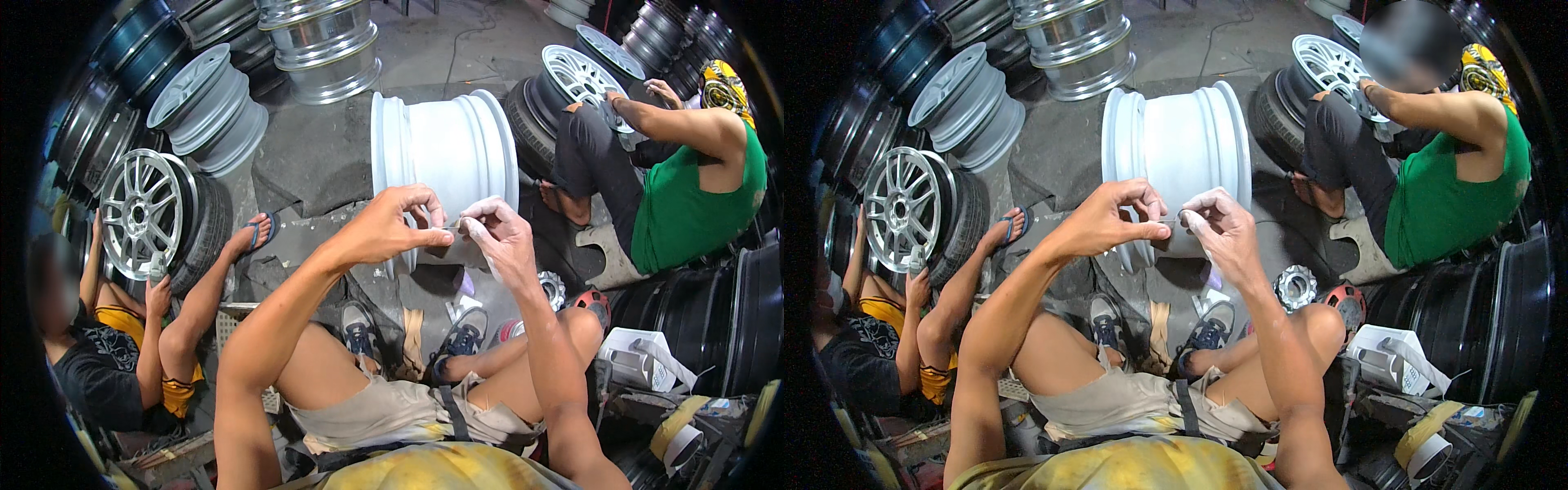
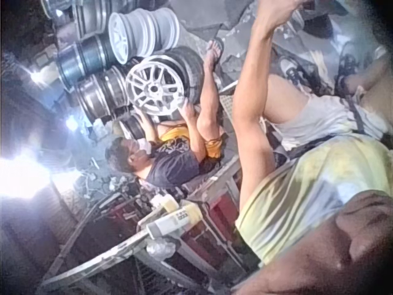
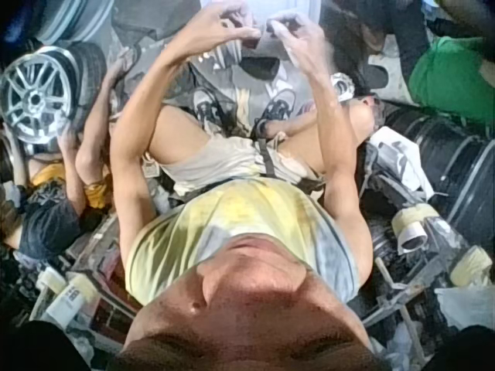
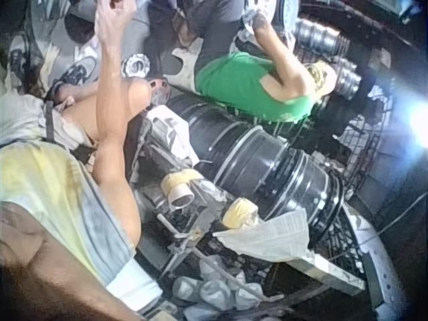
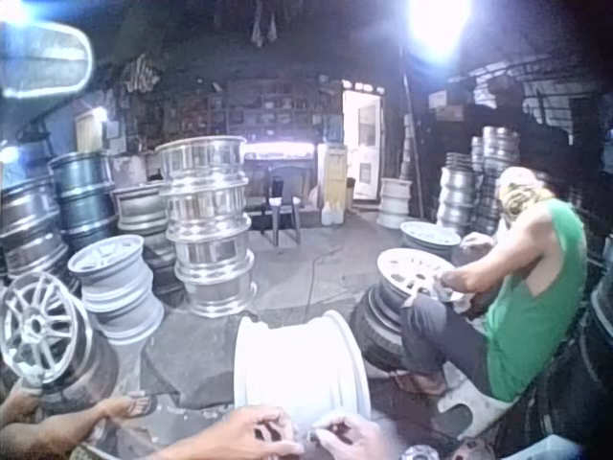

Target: The person sits on the floor and sands a white car wheel rim using a sanding block. They rotate the rim to sand the inner face, spokes, and outer barrel. Another person is visible in the background working on a different wheel.

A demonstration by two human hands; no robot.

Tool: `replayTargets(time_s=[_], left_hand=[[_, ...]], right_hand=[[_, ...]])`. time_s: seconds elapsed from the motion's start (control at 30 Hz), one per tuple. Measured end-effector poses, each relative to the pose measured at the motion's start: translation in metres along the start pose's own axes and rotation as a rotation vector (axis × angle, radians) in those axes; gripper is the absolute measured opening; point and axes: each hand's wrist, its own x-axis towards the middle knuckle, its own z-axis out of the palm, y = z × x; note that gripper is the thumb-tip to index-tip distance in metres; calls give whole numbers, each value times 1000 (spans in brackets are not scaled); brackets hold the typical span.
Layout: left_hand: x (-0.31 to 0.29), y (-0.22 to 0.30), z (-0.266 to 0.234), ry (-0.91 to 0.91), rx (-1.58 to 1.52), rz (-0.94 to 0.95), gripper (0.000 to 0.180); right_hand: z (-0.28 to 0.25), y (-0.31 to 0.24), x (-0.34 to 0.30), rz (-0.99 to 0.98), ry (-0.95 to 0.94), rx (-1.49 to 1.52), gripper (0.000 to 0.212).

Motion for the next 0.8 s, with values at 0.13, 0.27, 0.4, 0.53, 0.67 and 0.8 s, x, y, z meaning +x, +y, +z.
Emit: replayTargets(time_s=[0.13,0.27,0.4,0.53,0.67,0.8], left_hand=[[-9,30,-3,96,276,-7,17],[-19,34,0,265,446,302,17],[-21,37,-2,295,401,334,20],[-22,34,-4,255,244,184,13],[-17,37,2,167,-154,-211,12],[-16,30,0,117,-424,-365,17]], right_hand=[[-1,-16,-3,-371,102,-216,13],[9,-29,-16,-786,145,-548,18],[10,-28,-16,-829,161,-573,20],[13,-32,-13,-619,116,-446,22],[3,-21,-17,-65,51,-217,21],[6,-22,-15,137,19,132,12]])
